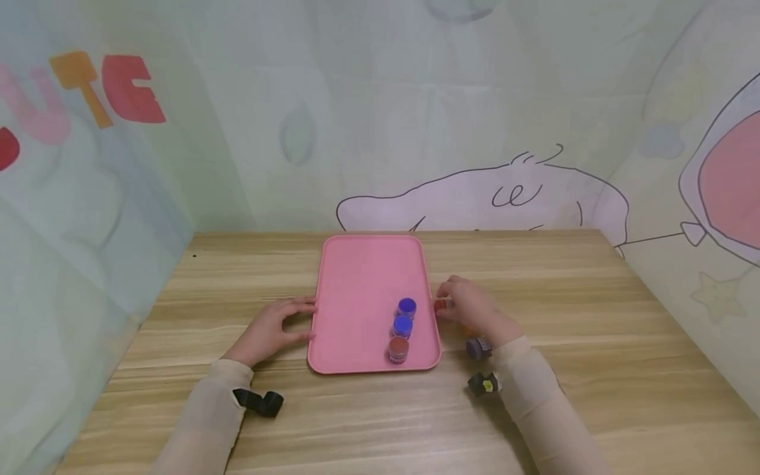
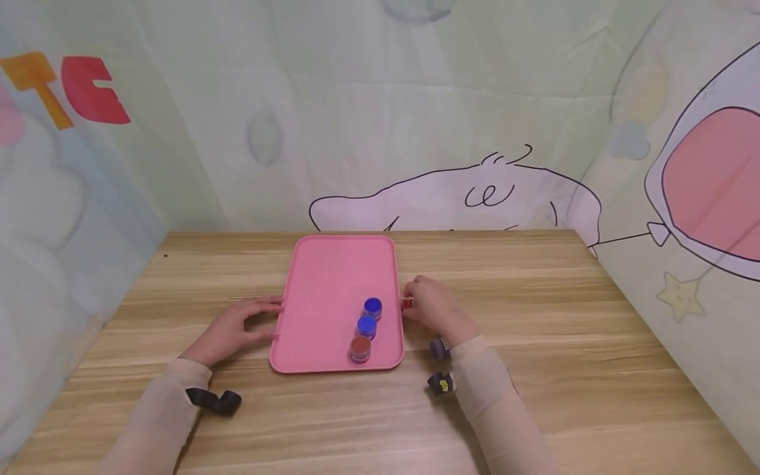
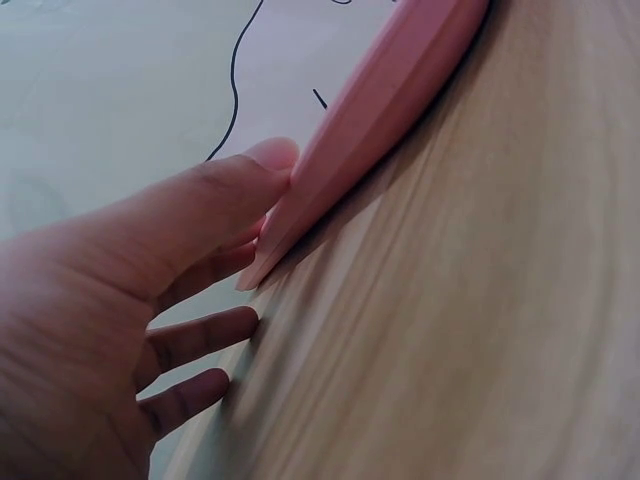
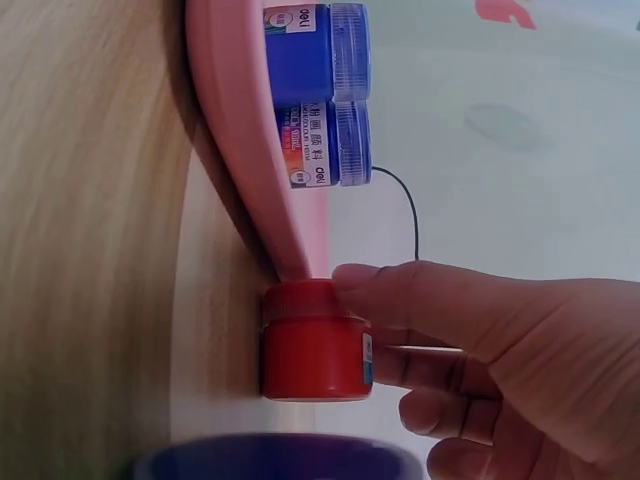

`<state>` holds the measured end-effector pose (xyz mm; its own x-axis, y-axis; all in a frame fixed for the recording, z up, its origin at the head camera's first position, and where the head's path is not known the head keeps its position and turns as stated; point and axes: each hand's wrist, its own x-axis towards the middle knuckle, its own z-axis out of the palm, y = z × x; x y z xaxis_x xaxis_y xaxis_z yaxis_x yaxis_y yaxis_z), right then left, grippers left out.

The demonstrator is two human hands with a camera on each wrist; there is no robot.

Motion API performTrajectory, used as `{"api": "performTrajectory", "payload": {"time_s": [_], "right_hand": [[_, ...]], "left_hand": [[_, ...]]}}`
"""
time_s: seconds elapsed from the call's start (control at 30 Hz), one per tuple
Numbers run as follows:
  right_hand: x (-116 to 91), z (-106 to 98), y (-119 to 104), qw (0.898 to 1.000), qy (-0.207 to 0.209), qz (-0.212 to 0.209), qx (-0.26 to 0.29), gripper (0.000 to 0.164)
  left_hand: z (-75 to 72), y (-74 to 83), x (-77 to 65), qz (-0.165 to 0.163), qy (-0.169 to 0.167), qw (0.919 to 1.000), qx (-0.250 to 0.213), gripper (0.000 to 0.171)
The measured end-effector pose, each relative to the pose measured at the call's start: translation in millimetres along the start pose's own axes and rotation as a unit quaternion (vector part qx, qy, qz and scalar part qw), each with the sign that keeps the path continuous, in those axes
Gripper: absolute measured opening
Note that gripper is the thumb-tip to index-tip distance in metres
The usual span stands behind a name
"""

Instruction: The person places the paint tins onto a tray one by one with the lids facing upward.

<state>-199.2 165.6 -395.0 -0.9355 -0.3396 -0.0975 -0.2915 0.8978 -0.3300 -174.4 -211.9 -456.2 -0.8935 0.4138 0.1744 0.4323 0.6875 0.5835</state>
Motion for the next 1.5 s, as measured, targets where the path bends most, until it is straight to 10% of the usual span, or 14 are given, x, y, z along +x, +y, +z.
{"api": "performTrajectory", "payload": {"time_s": [1.5], "right_hand": [[1.6,4.4,7.0,0.998,0.015,-0.037,-0.056,0.020]], "left_hand": [[-0.3,2.1,-0.7,-0.005,0.000,1.0000,-0.003,0.050]]}}
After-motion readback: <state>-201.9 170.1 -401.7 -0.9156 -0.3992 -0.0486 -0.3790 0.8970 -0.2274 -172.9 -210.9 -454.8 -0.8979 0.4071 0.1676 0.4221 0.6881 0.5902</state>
